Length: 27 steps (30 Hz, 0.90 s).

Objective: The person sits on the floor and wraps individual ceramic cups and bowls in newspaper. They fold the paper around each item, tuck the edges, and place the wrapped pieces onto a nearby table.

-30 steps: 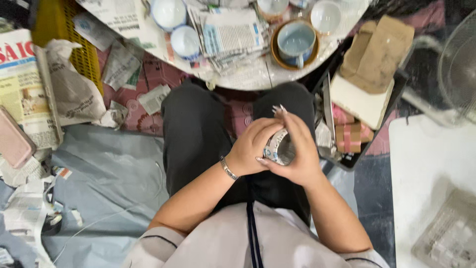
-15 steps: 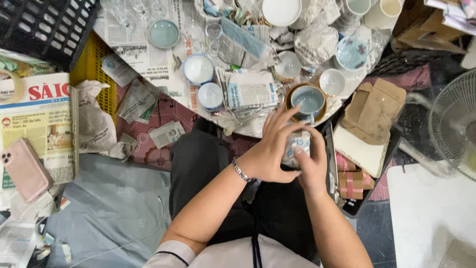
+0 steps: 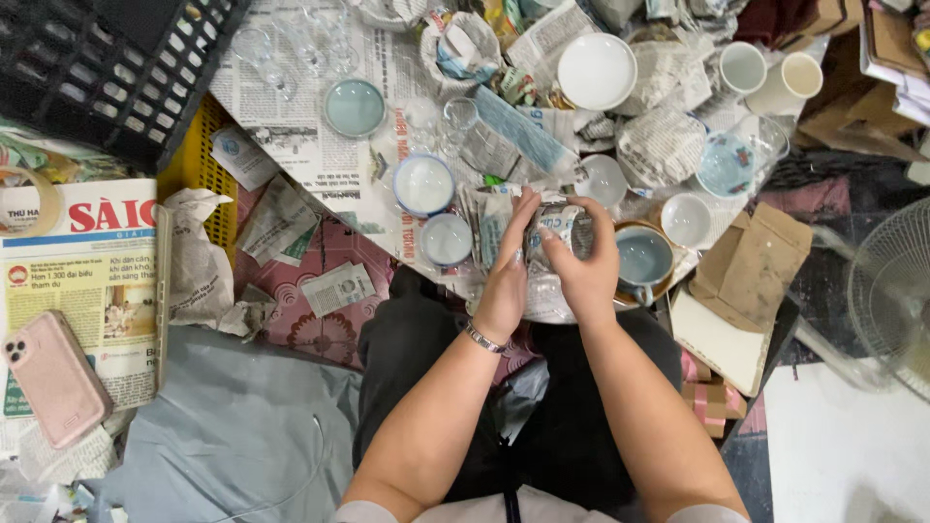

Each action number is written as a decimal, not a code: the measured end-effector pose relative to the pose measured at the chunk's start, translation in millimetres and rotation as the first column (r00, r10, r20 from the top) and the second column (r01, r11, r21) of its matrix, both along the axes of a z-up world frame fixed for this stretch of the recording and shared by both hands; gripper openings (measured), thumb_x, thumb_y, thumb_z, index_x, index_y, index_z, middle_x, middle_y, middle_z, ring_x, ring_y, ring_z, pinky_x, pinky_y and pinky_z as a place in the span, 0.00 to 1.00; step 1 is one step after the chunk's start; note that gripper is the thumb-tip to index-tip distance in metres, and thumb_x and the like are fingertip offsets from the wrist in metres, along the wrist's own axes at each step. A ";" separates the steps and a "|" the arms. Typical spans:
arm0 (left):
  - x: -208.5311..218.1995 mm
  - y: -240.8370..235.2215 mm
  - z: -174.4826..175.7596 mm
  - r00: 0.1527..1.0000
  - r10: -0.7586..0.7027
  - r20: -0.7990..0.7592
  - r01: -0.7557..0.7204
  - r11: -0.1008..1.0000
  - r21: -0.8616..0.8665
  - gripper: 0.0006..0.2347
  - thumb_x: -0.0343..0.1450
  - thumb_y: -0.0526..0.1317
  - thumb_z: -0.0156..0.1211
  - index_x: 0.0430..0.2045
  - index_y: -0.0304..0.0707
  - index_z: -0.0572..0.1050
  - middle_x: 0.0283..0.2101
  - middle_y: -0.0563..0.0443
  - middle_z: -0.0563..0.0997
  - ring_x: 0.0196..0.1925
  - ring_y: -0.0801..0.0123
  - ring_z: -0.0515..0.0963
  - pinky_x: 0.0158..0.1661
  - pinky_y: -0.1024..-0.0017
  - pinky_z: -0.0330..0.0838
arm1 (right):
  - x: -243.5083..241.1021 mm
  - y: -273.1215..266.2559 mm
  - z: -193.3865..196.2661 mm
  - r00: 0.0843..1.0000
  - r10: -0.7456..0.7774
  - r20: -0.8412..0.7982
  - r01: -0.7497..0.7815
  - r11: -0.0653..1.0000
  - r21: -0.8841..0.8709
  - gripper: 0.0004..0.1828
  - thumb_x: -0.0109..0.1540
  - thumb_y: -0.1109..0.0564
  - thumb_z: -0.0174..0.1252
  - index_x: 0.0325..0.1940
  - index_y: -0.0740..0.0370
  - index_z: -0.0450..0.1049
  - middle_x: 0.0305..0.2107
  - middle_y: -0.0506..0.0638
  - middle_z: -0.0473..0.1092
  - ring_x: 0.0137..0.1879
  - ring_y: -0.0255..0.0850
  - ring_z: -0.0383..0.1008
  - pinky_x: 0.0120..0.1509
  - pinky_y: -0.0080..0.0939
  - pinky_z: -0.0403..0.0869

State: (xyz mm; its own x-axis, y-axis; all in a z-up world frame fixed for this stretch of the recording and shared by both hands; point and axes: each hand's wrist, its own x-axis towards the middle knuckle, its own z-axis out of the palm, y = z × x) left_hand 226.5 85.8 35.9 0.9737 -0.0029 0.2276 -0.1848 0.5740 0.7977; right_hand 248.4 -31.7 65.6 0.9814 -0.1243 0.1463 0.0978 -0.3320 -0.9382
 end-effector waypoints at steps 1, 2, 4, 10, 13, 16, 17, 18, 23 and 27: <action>1.9 2.5 1.3 1.000 -0.006 -0.010 0.006 1.000 -0.020 0.39 0.76 0.66 0.45 0.74 0.32 0.55 0.83 0.41 0.45 0.86 0.58 0.35 0.80 0.57 0.25 | 2.9 2.6 2.0 0.995 0.014 0.098 -0.001 0.991 -0.136 0.28 0.56 0.58 0.69 0.60 0.62 0.71 0.53 0.55 0.71 0.60 0.45 0.71 0.68 0.43 0.69; 2.5 5.1 2.5 1.000 -0.013 -0.019 0.012 0.999 -0.041 0.39 0.76 0.66 0.46 0.74 0.32 0.55 0.83 0.41 0.45 0.87 0.57 0.36 0.80 0.57 0.26 | 5.8 4.1 4.7 0.980 0.042 0.192 0.011 0.963 -0.268 0.30 0.55 0.58 0.70 0.59 0.63 0.70 0.53 0.57 0.71 0.61 0.48 0.71 0.69 0.45 0.68; 3.3 10.7 4.2 0.999 -0.023 -0.028 0.021 0.996 -0.084 0.40 0.75 0.67 0.48 0.74 0.32 0.55 0.83 0.40 0.43 0.87 0.57 0.35 0.80 0.57 0.26 | 13.9 9.6 10.1 0.943 0.122 0.311 0.016 0.913 -0.408 0.31 0.53 0.59 0.72 0.59 0.63 0.70 0.54 0.59 0.71 0.63 0.53 0.70 0.70 0.49 0.68; 16.1 30.6 9.9 0.995 0.071 0.064 -0.068 0.996 -0.054 0.46 0.71 0.69 0.53 0.76 0.34 0.49 0.84 0.41 0.36 0.87 0.57 0.32 0.81 0.56 0.26 | 48.7 35.1 31.8 0.888 0.301 0.347 -0.096 0.860 -0.501 0.32 0.53 0.58 0.74 0.58 0.63 0.70 0.55 0.60 0.67 0.63 0.56 0.70 0.68 0.51 0.71; 26.7 32.3 14.6 0.985 0.137 0.102 -0.137 0.991 -0.003 0.49 0.70 0.71 0.52 0.78 0.37 0.43 0.84 0.43 0.32 0.87 0.58 0.29 0.82 0.57 0.25 | 73.2 48.2 37.1 0.864 0.356 0.357 -0.134 0.845 -0.518 0.32 0.52 0.58 0.73 0.58 0.63 0.70 0.56 0.60 0.66 0.64 0.56 0.70 0.69 0.51 0.71; 24.1 31.9 23.8 0.990 0.123 0.072 -0.113 0.984 -0.137 0.50 0.70 0.71 0.54 0.78 0.37 0.39 0.84 0.43 0.31 0.86 0.56 0.30 0.81 0.55 0.25 | 116.3 60.9 40.5 0.852 0.377 0.363 -0.151 0.841 -0.519 0.31 0.56 0.57 0.74 0.60 0.62 0.70 0.56 0.59 0.67 0.64 0.56 0.70 0.70 0.51 0.71; 21.7 33.2 26.0 0.987 0.151 0.060 -0.145 0.984 -0.106 0.49 0.71 0.70 0.54 0.77 0.37 0.40 0.84 0.42 0.32 0.87 0.55 0.31 0.81 0.54 0.25 | 136.3 66.1 40.6 0.852 0.374 0.366 -0.148 0.842 -0.518 0.31 0.57 0.56 0.75 0.60 0.62 0.70 0.56 0.58 0.67 0.64 0.56 0.70 0.70 0.50 0.71; 20.6 34.6 27.7 0.982 0.180 0.049 -0.176 0.982 -0.076 0.48 0.72 0.69 0.54 0.77 0.36 0.41 0.84 0.41 0.33 0.87 0.54 0.32 0.82 0.53 0.26 | 156.9 71.3 40.1 0.852 0.372 0.369 -0.144 0.843 -0.517 0.31 0.58 0.54 0.76 0.61 0.62 0.70 0.56 0.58 0.67 0.63 0.56 0.70 0.70 0.50 0.71; 27.7 42.8 30.4 0.952 0.305 0.006 -0.304 0.949 -0.085 0.38 0.75 0.65 0.53 0.72 0.35 0.53 0.83 0.36 0.45 0.86 0.50 0.46 0.81 0.50 0.40 | 252.7 105.9 19.2 0.809 0.496 0.317 -0.238 0.768 -0.594 0.33 0.59 0.52 0.75 0.64 0.60 0.70 0.57 0.60 0.67 0.65 0.58 0.69 0.71 0.51 0.69; 32.1 49.1 29.4 0.965 0.262 -0.005 -0.262 0.962 -0.082 0.32 0.77 0.62 0.53 0.67 0.34 0.62 0.77 0.33 0.59 0.80 0.51 0.61 0.80 0.50 0.55 | 296.2 125.3 -11.9 0.843 0.521 0.131 -0.325 0.689 -0.648 0.36 0.55 0.49 0.74 0.64 0.59 0.70 0.57 0.61 0.67 0.61 0.59 0.70 0.65 0.51 0.70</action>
State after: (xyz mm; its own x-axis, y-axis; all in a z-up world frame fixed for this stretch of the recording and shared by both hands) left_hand 258.6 135.0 65.3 0.9365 0.2710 0.2225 -0.3421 0.5676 0.7489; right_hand 544.7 93.6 53.7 0.8056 0.4994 0.3188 0.5917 -0.6504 -0.4764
